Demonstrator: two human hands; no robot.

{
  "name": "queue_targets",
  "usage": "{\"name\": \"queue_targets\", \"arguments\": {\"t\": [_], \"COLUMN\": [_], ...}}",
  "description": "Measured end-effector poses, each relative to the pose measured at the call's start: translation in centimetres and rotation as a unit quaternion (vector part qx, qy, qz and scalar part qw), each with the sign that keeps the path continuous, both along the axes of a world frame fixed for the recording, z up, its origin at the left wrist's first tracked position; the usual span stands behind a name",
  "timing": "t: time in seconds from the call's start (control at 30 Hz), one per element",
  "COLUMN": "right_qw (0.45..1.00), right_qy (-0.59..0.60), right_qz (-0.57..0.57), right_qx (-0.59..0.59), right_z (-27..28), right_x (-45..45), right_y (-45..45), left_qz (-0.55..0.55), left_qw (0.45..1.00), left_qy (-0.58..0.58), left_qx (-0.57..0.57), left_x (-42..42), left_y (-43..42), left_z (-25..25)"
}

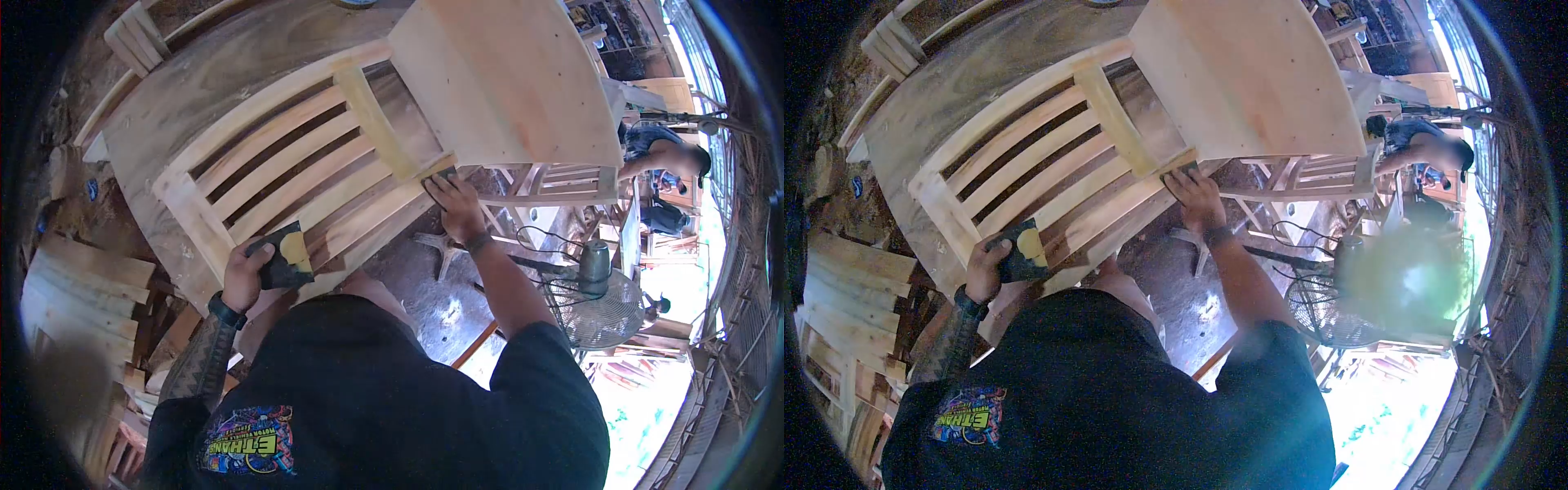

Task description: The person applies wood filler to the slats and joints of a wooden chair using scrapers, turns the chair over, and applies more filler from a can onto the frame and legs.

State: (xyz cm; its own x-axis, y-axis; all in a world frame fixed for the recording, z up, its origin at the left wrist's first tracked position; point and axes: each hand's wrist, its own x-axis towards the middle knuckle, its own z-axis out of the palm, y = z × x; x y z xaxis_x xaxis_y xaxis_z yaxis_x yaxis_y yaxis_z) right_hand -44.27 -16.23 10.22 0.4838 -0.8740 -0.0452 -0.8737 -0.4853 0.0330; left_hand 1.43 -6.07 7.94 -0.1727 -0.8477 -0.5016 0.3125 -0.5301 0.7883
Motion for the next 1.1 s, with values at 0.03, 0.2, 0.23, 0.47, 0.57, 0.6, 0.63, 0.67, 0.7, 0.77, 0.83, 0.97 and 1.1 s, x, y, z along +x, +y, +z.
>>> {"name": "queue_targets", "arguments": {"t": [0.03, 0.2, 0.23, 0.47, 0.57, 0.6, 0.63, 0.67, 0.7, 0.77, 0.83, 0.97, 1.1], "right_qw": [1.000, 0.980, 0.981, 0.932, 0.904, 0.903, 0.903, 0.902, 0.917, 0.918, 0.934, 0.966, 0.970], "right_qy": [-0.004, 0.114, 0.107, 0.273, 0.322, 0.319, 0.317, 0.316, 0.272, 0.259, 0.219, 0.095, -0.009], "right_qz": [-0.003, -0.015, -0.022, -0.018, 0.008, 0.012, 0.015, 0.017, 0.005, -0.082, -0.152, -0.218, -0.239], "right_qx": [0.004, 0.162, 0.159, 0.240, 0.281, 0.286, 0.290, 0.296, 0.293, 0.290, 0.239, 0.107, 0.028], "right_z": [0.5, 6.1, 6.7, 4.3, 3.4, 4.1, 5.6, 6.8, 5.6, 6.7, 6.8, 3.1, 0.3], "right_x": [0.2, 1.2, 1.8, 8.4, 8.9, 9.1, 9.2, 8.8, 6.4, 4.1, 2.6, 0.3, 0.6], "right_y": [0.1, -4.6, -6.2, -16.0, -17.0, -16.9, -16.8, -16.7, -17.2, -16.0, -13.8, -8.9, -7.8], "left_qz": [0.001, -0.009, -0.024, -0.015, -0.003, -0.002, -0.002, -0.003, -0.005, -0.001, 0.019, 0.018, -0.001], "left_qw": [1.000, 1.000, 0.999, 1.000, 1.000, 0.999, 0.999, 0.999, 0.999, 1.000, 1.000, 1.000, 0.998], "left_qy": [0.010, -0.002, -0.010, 0.007, -0.020, -0.028, -0.036, -0.037, -0.037, -0.019, 0.012, 0.020, 0.055], "left_qx": [0.009, -0.011, -0.024, -0.022, -0.023, -0.017, -0.012, -0.008, -0.004, -0.004, -0.016, -0.010, -0.008], "left_x": [-0.1, -1.2, -1.3, -1.8, -1.1, -0.7, -0.3, 0.2, 0.6, 0.7, 0.5, 0.1, 0.2], "left_y": [-0.1, -0.6, -0.5, 0.0, 0.9, 1.3, 1.5, 1.8, 2.1, 2.3, 1.8, 0.7, 0.0], "left_z": [0.0, -0.1, -0.4, 2.0, 2.5, 2.5, 2.4, 1.9, 1.0, 0.2, -0.1, 0.4, 0.2]}}
